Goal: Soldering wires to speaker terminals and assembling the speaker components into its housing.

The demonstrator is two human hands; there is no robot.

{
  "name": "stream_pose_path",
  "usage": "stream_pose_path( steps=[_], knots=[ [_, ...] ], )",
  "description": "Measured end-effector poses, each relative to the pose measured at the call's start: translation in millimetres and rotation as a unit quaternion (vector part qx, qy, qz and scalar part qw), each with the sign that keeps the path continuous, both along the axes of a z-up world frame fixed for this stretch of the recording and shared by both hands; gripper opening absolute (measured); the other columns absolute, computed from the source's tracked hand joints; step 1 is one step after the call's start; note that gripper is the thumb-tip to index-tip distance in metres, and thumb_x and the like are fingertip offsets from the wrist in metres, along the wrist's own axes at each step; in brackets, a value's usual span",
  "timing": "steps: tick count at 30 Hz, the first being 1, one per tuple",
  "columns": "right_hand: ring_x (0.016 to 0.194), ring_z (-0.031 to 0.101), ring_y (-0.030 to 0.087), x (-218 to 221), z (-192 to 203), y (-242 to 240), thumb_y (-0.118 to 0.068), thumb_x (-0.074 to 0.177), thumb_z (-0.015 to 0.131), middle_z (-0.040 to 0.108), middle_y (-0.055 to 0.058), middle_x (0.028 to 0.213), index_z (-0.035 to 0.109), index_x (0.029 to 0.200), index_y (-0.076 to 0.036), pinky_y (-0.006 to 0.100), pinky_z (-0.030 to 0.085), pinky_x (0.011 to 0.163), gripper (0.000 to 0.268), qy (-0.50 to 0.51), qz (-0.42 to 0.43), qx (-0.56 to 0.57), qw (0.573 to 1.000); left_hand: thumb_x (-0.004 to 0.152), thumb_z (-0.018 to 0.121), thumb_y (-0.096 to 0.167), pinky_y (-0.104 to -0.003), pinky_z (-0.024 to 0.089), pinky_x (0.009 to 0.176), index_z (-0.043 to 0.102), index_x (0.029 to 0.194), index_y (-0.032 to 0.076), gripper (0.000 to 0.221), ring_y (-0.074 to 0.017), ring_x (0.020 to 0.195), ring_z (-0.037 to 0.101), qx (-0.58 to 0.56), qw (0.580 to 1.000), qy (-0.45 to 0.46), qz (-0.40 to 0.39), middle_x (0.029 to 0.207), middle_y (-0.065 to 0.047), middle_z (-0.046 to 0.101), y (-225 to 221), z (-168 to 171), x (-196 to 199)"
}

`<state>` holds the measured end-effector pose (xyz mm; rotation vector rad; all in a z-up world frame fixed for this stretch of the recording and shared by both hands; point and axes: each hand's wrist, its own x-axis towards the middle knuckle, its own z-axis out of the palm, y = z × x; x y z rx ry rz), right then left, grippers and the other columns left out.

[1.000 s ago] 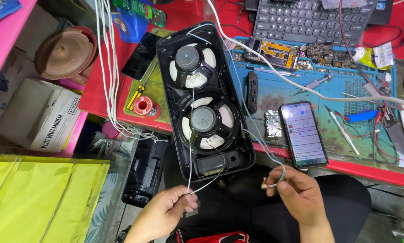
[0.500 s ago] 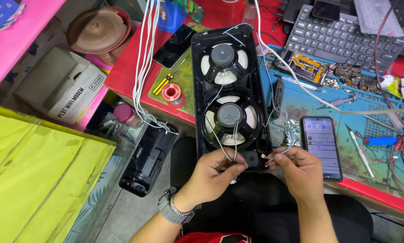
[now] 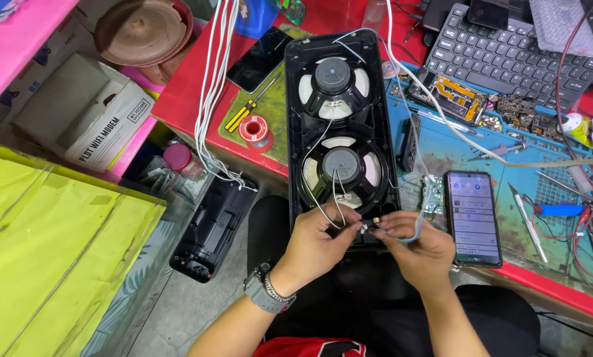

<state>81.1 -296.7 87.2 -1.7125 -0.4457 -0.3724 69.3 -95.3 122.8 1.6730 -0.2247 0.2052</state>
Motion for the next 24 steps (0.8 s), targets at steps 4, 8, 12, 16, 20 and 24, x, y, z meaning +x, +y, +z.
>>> stream_pose_path(
  steps=[4, 8, 12, 16, 20, 24],
  knots=[
    [0.081, 0.073, 0.022, 3, -1, 0, -0.001, 0.082, 0.083, 0.076, 0.009, 0.089, 0.068, 0.085, -0.007, 0.032, 0.058, 0.079, 0.016, -0.137, 0.037, -0.115, 0.983, 0.093, 0.071, 0.001, -0.025, 0.061, 0.080, 0.066, 0.093, 0.008, 0.009, -0.0183, 0.094, 0.074, 0.023, 0.999, -0.033, -0.007, 0.098, -0.007, 0.073, 1, 1, -4],
    [0.080, 0.069, 0.022, -1, 2, -11, 0.002, 0.084, 0.080, 0.074, 0.009, 0.087, 0.067, 0.081, -0.006, 0.032, 0.059, 0.077, 0.015, -0.133, 0.048, -0.161, 0.977, 0.093, 0.072, 0.002, -0.025, 0.060, 0.078, 0.065, 0.096, 0.008, 0.010, -0.0176, 0.094, 0.074, 0.037, 0.999, -0.024, -0.005, 0.099, -0.005, 0.072, 2, -2, -8],
    [0.085, 0.070, 0.024, -1, 1, -22, 0.006, 0.086, 0.072, 0.072, 0.008, 0.090, 0.064, 0.086, -0.008, 0.035, 0.059, 0.082, 0.016, -0.095, 0.095, -0.206, 0.969, 0.093, 0.072, 0.000, -0.024, 0.056, 0.068, 0.064, 0.097, 0.009, 0.013, -0.0169, 0.091, 0.073, 0.045, 0.998, -0.044, -0.007, 0.098, -0.006, 0.071, -1, -3, -9],
    [0.090, 0.069, 0.025, 5, 15, -17, 0.007, 0.089, 0.069, 0.070, 0.009, 0.094, 0.064, 0.092, -0.003, 0.033, 0.058, 0.083, 0.011, -0.072, 0.124, -0.242, 0.960, 0.094, 0.069, -0.003, -0.029, 0.061, 0.090, 0.063, 0.097, 0.007, 0.013, -0.0196, 0.093, 0.073, 0.040, 0.997, -0.071, -0.007, 0.098, -0.007, 0.070, -3, -3, -9],
    [0.089, 0.063, 0.028, 12, 29, -12, 0.009, 0.088, 0.069, 0.067, 0.010, 0.093, 0.060, 0.091, 0.002, 0.038, 0.057, 0.086, 0.012, -0.120, 0.152, -0.278, 0.941, 0.093, 0.071, -0.003, -0.023, 0.061, 0.072, 0.064, 0.096, 0.008, 0.013, -0.0177, 0.091, 0.073, 0.042, 0.998, -0.053, 0.007, 0.097, -0.006, 0.070, 0, 3, -11],
    [0.090, 0.066, 0.026, 18, 32, -16, 0.004, 0.089, 0.069, 0.069, 0.009, 0.091, 0.060, 0.091, 0.000, 0.035, 0.057, 0.080, 0.010, -0.090, 0.188, -0.313, 0.927, 0.093, 0.071, -0.003, -0.027, 0.059, 0.084, 0.063, 0.095, 0.006, 0.013, -0.0184, 0.089, 0.072, 0.040, 0.996, -0.073, 0.014, 0.095, -0.006, 0.070, 5, 7, -13]
  ],
)
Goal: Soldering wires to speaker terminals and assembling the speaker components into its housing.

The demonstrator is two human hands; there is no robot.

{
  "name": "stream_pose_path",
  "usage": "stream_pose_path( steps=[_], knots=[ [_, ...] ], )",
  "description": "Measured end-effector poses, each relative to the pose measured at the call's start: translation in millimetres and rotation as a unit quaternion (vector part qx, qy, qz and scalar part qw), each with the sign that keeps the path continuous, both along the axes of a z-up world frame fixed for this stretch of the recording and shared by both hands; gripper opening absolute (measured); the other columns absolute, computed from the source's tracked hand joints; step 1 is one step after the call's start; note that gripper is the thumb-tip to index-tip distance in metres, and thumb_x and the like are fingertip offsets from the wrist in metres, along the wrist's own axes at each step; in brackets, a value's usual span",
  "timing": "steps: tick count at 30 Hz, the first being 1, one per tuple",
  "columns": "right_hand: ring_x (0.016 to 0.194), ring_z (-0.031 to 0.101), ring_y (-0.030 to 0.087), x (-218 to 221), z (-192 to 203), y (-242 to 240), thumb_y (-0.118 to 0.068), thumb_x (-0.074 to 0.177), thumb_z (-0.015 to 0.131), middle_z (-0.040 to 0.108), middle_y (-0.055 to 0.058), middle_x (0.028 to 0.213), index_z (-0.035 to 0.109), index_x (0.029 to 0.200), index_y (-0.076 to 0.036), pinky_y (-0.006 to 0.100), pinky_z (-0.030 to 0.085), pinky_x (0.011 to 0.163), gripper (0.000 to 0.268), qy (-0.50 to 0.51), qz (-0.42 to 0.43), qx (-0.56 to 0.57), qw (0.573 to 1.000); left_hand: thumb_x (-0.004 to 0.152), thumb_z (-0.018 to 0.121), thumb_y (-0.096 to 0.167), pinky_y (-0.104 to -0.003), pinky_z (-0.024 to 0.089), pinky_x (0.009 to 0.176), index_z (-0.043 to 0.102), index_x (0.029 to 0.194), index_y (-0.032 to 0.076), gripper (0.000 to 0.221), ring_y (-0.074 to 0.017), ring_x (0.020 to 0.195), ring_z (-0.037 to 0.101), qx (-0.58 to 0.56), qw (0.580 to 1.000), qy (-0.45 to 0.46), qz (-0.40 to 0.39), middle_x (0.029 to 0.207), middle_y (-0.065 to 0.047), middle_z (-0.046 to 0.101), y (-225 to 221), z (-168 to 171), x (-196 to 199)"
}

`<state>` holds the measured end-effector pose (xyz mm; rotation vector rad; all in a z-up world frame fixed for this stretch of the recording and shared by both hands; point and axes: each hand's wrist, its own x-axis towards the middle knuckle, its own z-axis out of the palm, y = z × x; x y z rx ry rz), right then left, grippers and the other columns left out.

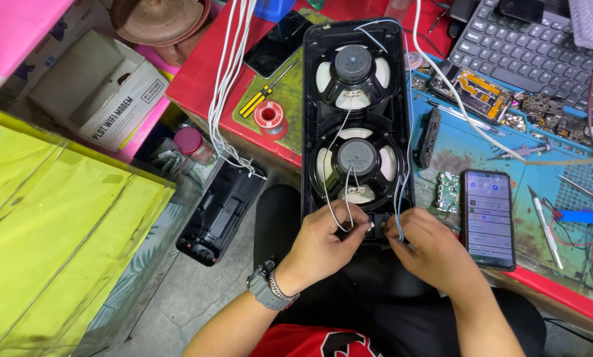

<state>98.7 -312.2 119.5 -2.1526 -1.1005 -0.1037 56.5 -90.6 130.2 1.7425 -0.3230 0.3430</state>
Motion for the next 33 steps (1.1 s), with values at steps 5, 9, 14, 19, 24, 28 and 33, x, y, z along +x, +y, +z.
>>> stream_pose_path(
  steps=[5, 9, 14, 19, 24, 28, 33],
  knots=[
    [0.096, 0.067, 0.021, 6, 2, -5, -0.005, 0.089, 0.067, 0.071, 0.004, 0.092, 0.066, 0.093, -0.006, 0.034, 0.055, 0.080, 0.004, 0.127, -0.048, -0.124, 0.983, 0.093, 0.073, -0.001, -0.028, 0.059, 0.084, 0.064, 0.098, 0.007, 0.013, -0.0181, 0.088, 0.072, 0.007, 1.000, 0.001, 0.001, 0.093, -0.004, 0.069, 0, -4, -1],
    [0.099, 0.062, 0.025, 3, 29, 6, -0.019, 0.096, 0.062, 0.067, 0.006, 0.091, 0.064, 0.092, -0.007, 0.038, 0.053, 0.083, 0.014, 0.147, -0.024, -0.190, 0.970, 0.094, 0.071, -0.002, -0.029, 0.060, 0.089, 0.063, 0.100, 0.006, 0.013, -0.0202, 0.094, 0.073, -0.003, 1.000, -0.002, -0.008, 0.099, -0.006, 0.070, 0, -4, 0],
    [0.085, 0.070, 0.021, -8, 13, 7, -0.015, 0.094, 0.062, 0.066, 0.004, 0.103, 0.070, 0.096, -0.008, 0.034, 0.055, 0.074, 0.011, 0.192, -0.145, -0.144, 0.960, 0.094, 0.070, -0.001, -0.029, 0.061, 0.087, 0.064, 0.102, 0.004, 0.011, -0.0213, 0.094, 0.074, 0.005, 1.000, -0.007, -0.015, 0.100, -0.008, 0.071, -4, -7, 2],
    [0.051, 0.040, 0.007, -26, 3, 12, -0.005, 0.084, 0.075, 0.053, -0.004, 0.062, 0.074, 0.105, -0.008, 0.024, 0.038, 0.051, 0.021, 0.196, -0.250, 0.052, 0.947, 0.095, 0.070, 0.002, -0.036, 0.058, 0.095, 0.068, 0.102, 0.002, 0.007, -0.0253, 0.096, 0.071, 0.094, 0.994, -0.057, -0.028, 0.099, -0.007, 0.073, -12, -14, 13],
    [0.044, 0.055, 0.008, -22, -33, 4, -0.003, 0.084, 0.074, 0.063, 0.000, 0.050, 0.077, 0.090, -0.006, 0.024, 0.044, 0.041, 0.007, 0.174, -0.271, 0.189, 0.928, 0.085, 0.073, -0.004, -0.037, 0.059, 0.061, 0.067, 0.079, 0.001, 0.010, -0.0347, 0.071, 0.070, 0.096, 0.984, -0.150, 0.003, 0.077, -0.013, 0.070, -20, 3, 24],
    [0.042, 0.056, 0.011, -22, -32, 7, -0.005, 0.082, 0.077, 0.063, 0.001, 0.048, 0.077, 0.085, -0.007, 0.025, 0.045, 0.042, 0.004, 0.163, -0.280, 0.178, 0.929, 0.084, 0.072, -0.003, -0.036, 0.058, 0.060, 0.067, 0.077, 0.002, 0.010, -0.0341, 0.071, 0.069, 0.137, 0.975, -0.175, -0.004, 0.076, -0.012, 0.070, -21, 1, 27],
    [0.044, 0.057, 0.012, -24, -35, 4, -0.006, 0.084, 0.075, 0.064, 0.003, 0.050, 0.078, 0.086, -0.007, 0.027, 0.046, 0.043, 0.003, 0.178, -0.273, 0.184, 0.927, 0.082, 0.070, -0.008, -0.042, 0.058, 0.064, 0.068, 0.082, -0.003, 0.006, -0.0391, 0.078, 0.070, 0.172, 0.966, -0.184, -0.064, 0.081, -0.017, 0.071, -13, 4, 28]
  ],
)
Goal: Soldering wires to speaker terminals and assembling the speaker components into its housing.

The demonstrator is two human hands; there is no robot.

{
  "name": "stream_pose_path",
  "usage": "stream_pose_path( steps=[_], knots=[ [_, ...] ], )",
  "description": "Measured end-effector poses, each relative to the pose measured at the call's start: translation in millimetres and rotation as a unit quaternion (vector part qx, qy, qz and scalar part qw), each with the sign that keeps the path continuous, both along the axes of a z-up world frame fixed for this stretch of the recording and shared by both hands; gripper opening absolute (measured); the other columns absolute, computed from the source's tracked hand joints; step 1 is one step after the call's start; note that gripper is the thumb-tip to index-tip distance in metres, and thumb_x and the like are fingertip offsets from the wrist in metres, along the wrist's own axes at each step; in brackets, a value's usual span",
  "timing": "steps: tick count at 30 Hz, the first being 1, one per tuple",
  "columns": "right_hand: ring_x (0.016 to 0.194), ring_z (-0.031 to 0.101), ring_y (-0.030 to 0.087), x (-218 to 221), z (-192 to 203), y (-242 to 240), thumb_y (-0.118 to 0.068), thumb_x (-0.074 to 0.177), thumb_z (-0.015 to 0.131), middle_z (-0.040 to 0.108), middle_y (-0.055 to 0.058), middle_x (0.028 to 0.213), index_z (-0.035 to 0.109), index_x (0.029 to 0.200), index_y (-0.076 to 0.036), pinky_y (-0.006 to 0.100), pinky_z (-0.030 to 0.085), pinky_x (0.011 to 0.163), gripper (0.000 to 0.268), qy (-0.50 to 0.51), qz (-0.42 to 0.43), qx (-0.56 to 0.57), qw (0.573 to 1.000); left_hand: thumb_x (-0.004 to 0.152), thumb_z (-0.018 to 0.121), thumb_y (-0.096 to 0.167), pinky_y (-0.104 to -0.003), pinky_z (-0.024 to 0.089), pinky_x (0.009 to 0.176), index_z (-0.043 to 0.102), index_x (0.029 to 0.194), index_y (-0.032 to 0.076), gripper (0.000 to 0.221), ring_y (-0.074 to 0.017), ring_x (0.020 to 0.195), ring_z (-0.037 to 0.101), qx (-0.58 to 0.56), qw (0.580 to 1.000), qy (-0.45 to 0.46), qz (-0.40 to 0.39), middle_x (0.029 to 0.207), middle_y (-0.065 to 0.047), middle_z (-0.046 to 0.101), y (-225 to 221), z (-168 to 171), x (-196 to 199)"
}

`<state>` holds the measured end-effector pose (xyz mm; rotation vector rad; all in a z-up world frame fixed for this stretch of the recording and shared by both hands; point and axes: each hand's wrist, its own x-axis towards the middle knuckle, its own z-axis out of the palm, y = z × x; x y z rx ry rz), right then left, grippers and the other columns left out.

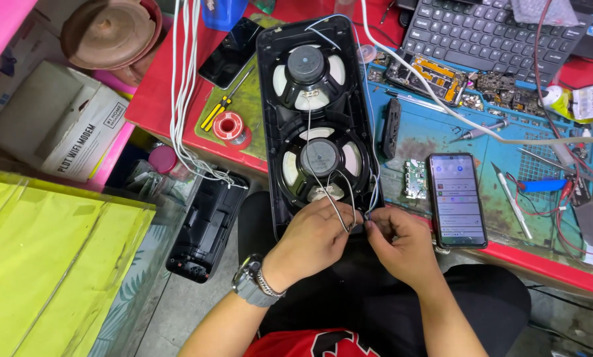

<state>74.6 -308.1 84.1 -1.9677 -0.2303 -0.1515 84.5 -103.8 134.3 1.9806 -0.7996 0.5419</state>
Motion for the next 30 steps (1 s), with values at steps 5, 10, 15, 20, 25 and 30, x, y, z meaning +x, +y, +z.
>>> stream_pose_path(
  steps=[5, 10, 15, 20, 25, 30],
  knots=[
    [0.045, 0.059, 0.015, -1, 3, 1, -0.006, 0.084, 0.075, 0.063, 0.005, 0.050, 0.078, 0.088, -0.005, 0.029, 0.047, 0.043, 0.005, -0.009, 0.010, -0.001, 1.000, 0.086, 0.061, -0.005, -0.041, 0.055, 0.070, 0.069, 0.092, 0.000, 0.011, -0.0373, 0.086, 0.069, 0.101, 0.992, 0.053, -0.053, 0.087, -0.015, 0.071, 6, 5, 5],
    [0.048, 0.063, 0.018, -1, 6, 4, -0.005, 0.083, 0.076, 0.064, 0.007, 0.053, 0.079, 0.090, -0.005, 0.031, 0.049, 0.046, 0.008, -0.018, 0.003, -0.008, 1.000, 0.088, 0.061, -0.003, -0.044, 0.054, 0.081, 0.069, 0.099, 0.000, 0.014, -0.0392, 0.093, 0.068, 0.183, 0.977, 0.081, -0.078, 0.090, -0.016, 0.071, 5, 4, 9],
    [0.048, 0.063, 0.018, -5, 6, 9, -0.005, 0.084, 0.075, 0.067, 0.008, 0.054, 0.079, 0.089, -0.004, 0.030, 0.050, 0.045, 0.006, -0.006, -0.017, 0.000, 1.000, 0.089, 0.064, 0.005, -0.043, 0.056, 0.082, 0.070, 0.094, 0.000, 0.009, -0.0392, 0.091, 0.070, 0.167, 0.979, 0.099, -0.058, 0.084, -0.017, 0.072, 1, 5, 14],
    [0.046, 0.064, 0.018, -7, 4, 11, -0.005, 0.085, 0.075, 0.069, 0.008, 0.054, 0.080, 0.088, -0.005, 0.030, 0.050, 0.044, 0.006, -0.004, -0.029, 0.013, 0.999, 0.088, 0.069, 0.011, -0.042, 0.057, 0.078, 0.070, 0.086, 0.001, 0.011, -0.0372, 0.084, 0.070, 0.178, 0.980, 0.081, -0.032, 0.075, -0.016, 0.070, -2, 0, 14],
    [0.049, 0.067, 0.020, -10, 6, 13, -0.007, 0.084, 0.076, 0.070, 0.007, 0.055, 0.081, 0.088, -0.008, 0.030, 0.051, 0.045, 0.006, -0.007, -0.039, -0.008, 0.999, 0.087, 0.069, 0.013, -0.042, 0.057, 0.079, 0.068, 0.079, 0.001, 0.015, -0.0365, 0.087, 0.071, 0.195, 0.969, 0.134, -0.072, 0.073, -0.015, 0.071, -1, -11, 17],
    [0.051, 0.069, 0.023, -6, 17, 16, -0.008, 0.084, 0.077, 0.071, 0.010, 0.056, 0.082, 0.087, -0.006, 0.032, 0.052, 0.045, 0.007, 0.015, -0.037, -0.025, 0.999, 0.087, 0.062, 0.013, -0.042, 0.057, 0.080, 0.071, 0.087, 0.002, 0.014, -0.0353, 0.091, 0.069, 0.250, 0.946, 0.186, -0.087, 0.071, -0.013, 0.070, 3, 19, 21]
  ],
)
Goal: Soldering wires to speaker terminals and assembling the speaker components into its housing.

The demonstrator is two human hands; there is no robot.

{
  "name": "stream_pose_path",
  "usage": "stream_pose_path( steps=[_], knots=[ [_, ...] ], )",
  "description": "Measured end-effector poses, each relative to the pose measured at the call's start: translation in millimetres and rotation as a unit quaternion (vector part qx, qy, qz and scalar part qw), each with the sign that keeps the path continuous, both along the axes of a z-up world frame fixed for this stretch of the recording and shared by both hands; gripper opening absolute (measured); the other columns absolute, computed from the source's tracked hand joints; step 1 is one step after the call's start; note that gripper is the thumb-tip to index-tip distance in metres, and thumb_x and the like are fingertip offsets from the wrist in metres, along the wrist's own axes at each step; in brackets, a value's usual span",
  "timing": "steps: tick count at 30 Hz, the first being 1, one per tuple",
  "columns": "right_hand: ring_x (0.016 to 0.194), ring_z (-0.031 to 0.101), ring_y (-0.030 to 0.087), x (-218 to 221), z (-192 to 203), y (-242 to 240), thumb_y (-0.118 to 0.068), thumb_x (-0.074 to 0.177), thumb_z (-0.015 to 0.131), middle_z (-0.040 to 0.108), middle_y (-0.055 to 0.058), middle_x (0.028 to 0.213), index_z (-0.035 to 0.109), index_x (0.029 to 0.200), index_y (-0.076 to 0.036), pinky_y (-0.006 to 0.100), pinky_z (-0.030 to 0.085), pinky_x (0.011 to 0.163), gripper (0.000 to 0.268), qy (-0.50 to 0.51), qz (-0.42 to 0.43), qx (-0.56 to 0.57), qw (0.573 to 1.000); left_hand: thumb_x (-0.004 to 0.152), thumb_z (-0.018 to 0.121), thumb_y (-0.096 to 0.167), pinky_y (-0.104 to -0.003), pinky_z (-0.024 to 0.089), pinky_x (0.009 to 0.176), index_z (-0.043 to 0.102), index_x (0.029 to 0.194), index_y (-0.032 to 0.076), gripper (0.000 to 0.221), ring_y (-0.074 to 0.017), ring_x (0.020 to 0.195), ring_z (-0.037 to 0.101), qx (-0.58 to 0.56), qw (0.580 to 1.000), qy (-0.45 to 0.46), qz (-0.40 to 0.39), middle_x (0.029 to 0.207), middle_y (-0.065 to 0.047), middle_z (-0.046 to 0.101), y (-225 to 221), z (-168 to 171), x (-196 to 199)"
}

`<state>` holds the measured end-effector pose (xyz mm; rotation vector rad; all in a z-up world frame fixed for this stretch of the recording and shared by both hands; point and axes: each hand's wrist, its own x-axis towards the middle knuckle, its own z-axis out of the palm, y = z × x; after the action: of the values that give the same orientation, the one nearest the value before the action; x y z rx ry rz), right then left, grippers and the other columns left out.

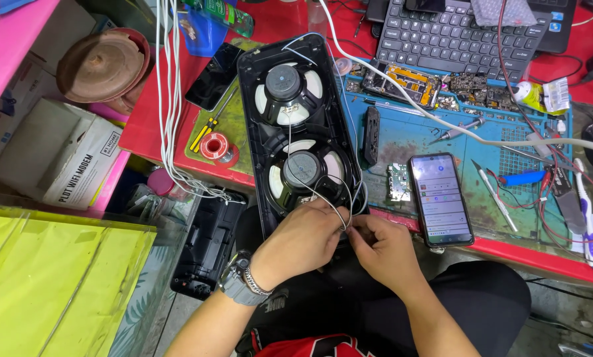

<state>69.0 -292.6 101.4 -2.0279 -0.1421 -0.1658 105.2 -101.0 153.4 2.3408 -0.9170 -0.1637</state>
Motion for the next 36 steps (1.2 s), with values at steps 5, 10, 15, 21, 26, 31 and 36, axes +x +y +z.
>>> stream_pose_path(
  steps=[5, 10, 15, 21, 26, 31, 36],
  knots=[
    [0.054, 0.070, 0.024, 0, 3, 2, -0.008, 0.083, 0.077, 0.071, 0.012, 0.056, 0.083, 0.089, -0.006, 0.034, 0.052, 0.046, 0.008, 0.030, -0.001, -0.010, 1.000, 0.089, 0.061, 0.016, -0.039, 0.057, 0.079, 0.072, 0.088, 0.005, 0.015, -0.0329, 0.096, 0.070, 0.025, 0.999, 0.038, 0.013, 0.075, -0.010, 0.072, 0, -4, -2],
    [0.047, 0.065, 0.021, -4, 5, 4, -0.007, 0.079, 0.079, 0.070, 0.008, 0.054, 0.083, 0.089, -0.006, 0.031, 0.050, 0.044, 0.010, 0.009, -0.004, 0.000, 1.000, 0.086, 0.070, 0.012, -0.043, 0.056, 0.083, 0.073, 0.087, 0.002, 0.010, -0.0382, 0.096, 0.067, -0.057, 0.997, 0.018, 0.051, 0.088, -0.017, 0.072, -2, 5, -5],
    [0.054, 0.054, 0.008, -11, 5, -6, -0.014, 0.087, 0.074, 0.065, -0.002, 0.068, 0.079, 0.104, -0.007, 0.024, 0.047, 0.054, 0.019, 0.040, -0.021, -0.019, 0.999, 0.095, 0.065, 0.016, -0.042, 0.053, 0.088, 0.067, 0.107, 0.003, 0.017, -0.0322, 0.103, 0.065, -0.109, 0.987, 0.086, 0.074, 0.102, -0.012, 0.073, 8, 9, -9],
    [0.074, 0.062, 0.011, -26, -41, -18, -0.007, 0.094, 0.070, 0.068, 0.004, 0.084, 0.074, 0.108, -0.004, 0.024, 0.052, 0.067, 0.015, 0.035, -0.140, 0.092, 0.985, 0.092, 0.072, 0.021, -0.038, 0.048, 0.093, 0.078, 0.089, 0.005, 0.017, -0.0281, 0.098, 0.057, -0.093, 0.988, 0.026, 0.118, 0.092, -0.009, 0.068, -2, -19, -12],
    [0.058, 0.063, 0.015, -44, -86, -14, 0.003, 0.092, 0.064, 0.069, 0.009, 0.073, 0.070, 0.102, -0.001, 0.026, 0.053, 0.054, 0.012, 0.137, -0.167, 0.186, 0.958, 0.087, 0.077, 0.026, -0.039, 0.049, 0.098, 0.072, 0.110, 0.006, 0.031, -0.0284, 0.105, 0.059, -0.124, 0.981, 0.017, 0.147, 0.105, -0.010, 0.066, 0, -6, -16],
    [0.064, 0.073, 0.026, -44, -113, 9, -0.003, 0.095, 0.065, 0.075, 0.017, 0.086, 0.070, 0.114, 0.001, 0.036, 0.058, 0.058, 0.020, 0.247, -0.037, 0.328, 0.911, 0.092, 0.070, 0.019, -0.038, 0.049, 0.081, 0.079, 0.090, 0.010, 0.012, -0.0258, 0.090, 0.056, -0.158, 0.972, 0.045, 0.168, 0.090, -0.004, 0.069, -6, -22, -15],
    [0.072, 0.063, 0.027, -41, -197, 29, 0.013, 0.088, 0.054, 0.069, 0.016, 0.087, 0.066, 0.115, -0.003, 0.043, 0.053, 0.068, 0.033, 0.160, 0.060, 0.534, 0.828, 0.090, 0.069, 0.018, -0.038, 0.048, 0.089, 0.078, 0.098, 0.009, 0.015, -0.0282, 0.093, 0.057, -0.117, 0.979, -0.002, 0.166, 0.096, -0.005, 0.067, -7, -23, -19]
  ],
)
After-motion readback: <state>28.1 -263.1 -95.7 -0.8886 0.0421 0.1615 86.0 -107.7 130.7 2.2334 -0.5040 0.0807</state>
